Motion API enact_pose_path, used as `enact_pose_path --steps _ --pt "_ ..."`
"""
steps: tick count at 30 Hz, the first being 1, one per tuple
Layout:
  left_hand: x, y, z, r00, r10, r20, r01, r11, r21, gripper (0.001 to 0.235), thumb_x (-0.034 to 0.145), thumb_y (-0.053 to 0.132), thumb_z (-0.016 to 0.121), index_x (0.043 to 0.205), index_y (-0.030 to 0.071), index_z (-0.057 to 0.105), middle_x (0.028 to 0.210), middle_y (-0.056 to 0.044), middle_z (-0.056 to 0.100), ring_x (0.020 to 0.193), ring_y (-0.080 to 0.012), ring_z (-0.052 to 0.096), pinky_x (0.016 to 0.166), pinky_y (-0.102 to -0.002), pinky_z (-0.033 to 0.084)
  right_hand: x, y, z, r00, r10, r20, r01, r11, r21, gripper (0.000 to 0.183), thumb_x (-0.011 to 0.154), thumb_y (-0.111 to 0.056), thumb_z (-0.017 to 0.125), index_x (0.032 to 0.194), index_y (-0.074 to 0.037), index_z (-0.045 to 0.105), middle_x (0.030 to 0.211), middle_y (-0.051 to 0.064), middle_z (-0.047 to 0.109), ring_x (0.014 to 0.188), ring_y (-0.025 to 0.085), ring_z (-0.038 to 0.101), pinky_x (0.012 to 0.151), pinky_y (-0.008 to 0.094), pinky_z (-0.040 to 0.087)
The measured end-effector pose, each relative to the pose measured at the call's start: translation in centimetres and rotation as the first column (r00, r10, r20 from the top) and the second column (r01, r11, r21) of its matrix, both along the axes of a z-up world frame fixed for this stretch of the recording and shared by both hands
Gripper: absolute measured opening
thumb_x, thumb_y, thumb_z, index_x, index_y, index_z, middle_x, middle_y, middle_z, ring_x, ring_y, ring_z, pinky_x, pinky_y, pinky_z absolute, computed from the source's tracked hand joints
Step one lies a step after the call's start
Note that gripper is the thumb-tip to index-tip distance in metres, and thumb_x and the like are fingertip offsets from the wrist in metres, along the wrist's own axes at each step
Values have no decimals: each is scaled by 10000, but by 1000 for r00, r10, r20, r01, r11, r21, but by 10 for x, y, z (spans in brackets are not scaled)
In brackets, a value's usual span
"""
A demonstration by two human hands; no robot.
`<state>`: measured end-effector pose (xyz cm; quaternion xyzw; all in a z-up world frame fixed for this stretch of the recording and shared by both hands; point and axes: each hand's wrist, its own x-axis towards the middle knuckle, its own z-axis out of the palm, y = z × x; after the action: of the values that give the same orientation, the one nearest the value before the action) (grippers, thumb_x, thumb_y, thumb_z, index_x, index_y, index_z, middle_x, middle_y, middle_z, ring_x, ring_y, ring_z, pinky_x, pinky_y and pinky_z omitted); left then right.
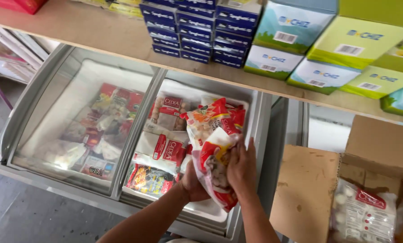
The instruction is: Organizing and wiping down frozen food packets within grocery store chest freezers and a cardboard box.
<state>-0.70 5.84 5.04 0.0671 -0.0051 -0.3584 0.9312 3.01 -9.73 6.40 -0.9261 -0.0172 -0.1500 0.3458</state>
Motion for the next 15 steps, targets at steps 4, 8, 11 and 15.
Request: enact_pose_path --steps 4,8,11,15 --pt "14 12 -69 981 -77 180 149 891 -430 636 1020 692 486 1417 200 557 1476 -94 579 1405 -349 538 1221 -552 386 -27 56 24 996 77 -50 -82 990 -114 438 1043 -174 484 1475 -119 534 1546 225 463 1413 452 455 1182 509 338" --pt "16 43 -58 1000 8 2 -8 999 -41 757 951 677 620 1429 92 566 1388 -137 640 1295 -293 589 1145 -473 439 -45 79 49 904 425 46 -419 902 -103 476 981 -136 537 1456 -104 538 1520 208 487 1418 417 475 1183 521 354" --pt "15 71 -32 995 -102 -12 101 993 -63 707 887 585 661 1384 88 581 1343 -126 676 1249 -271 627 1124 -441 460 -20 66 39 955 286 75 -262 935 -240 455 958 -122 501 1410 -129 555 1526 137 529 1421 357 501 1218 546 321" --pt "13 83 -132 982 -182 -47 172 972 -161 535 1000 379 651 1387 23 555 1248 -109 655 1126 -213 638 1050 -376 462 2 76 24 974 -179 -139 174 984 -47 439 1077 -238 440 1504 -143 481 1530 126 516 1410 356 496 1253 497 334"
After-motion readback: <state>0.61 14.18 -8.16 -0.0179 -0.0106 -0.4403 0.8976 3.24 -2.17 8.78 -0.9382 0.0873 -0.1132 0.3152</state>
